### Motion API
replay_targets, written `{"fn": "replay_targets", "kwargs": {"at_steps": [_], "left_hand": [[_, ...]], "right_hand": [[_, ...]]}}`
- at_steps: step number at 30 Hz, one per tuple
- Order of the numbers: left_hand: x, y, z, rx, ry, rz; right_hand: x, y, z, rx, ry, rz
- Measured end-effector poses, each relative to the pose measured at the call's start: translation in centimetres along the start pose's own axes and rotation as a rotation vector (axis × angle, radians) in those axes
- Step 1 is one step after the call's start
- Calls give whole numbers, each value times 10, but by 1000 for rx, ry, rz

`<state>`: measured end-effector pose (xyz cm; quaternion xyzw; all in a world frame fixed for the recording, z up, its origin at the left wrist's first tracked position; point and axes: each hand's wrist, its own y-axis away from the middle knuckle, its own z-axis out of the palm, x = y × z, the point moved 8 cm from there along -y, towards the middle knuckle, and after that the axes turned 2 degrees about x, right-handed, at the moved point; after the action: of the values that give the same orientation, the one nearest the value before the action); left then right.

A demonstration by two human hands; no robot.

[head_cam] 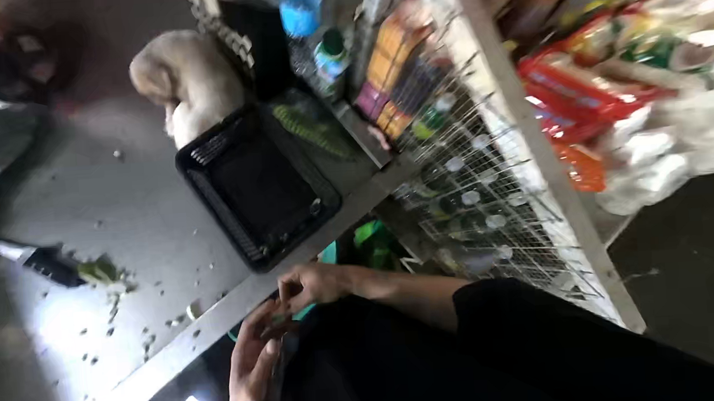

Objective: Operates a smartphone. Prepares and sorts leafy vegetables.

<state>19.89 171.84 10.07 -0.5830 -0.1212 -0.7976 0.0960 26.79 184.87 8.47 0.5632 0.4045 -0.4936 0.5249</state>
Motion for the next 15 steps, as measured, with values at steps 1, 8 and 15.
{"fn": "replay_targets", "kwargs": {"at_steps": [1,8,15], "left_hand": [[-7,4,-9,34,11,-14],[-26,27,-48,127,-244,-140],[-13,18,-62,143,-531,-89]], "right_hand": [[-1,6,-7,22,57,47],[-28,77,-92,182,784,348],[-4,122,-232,718,1089,524]]}}
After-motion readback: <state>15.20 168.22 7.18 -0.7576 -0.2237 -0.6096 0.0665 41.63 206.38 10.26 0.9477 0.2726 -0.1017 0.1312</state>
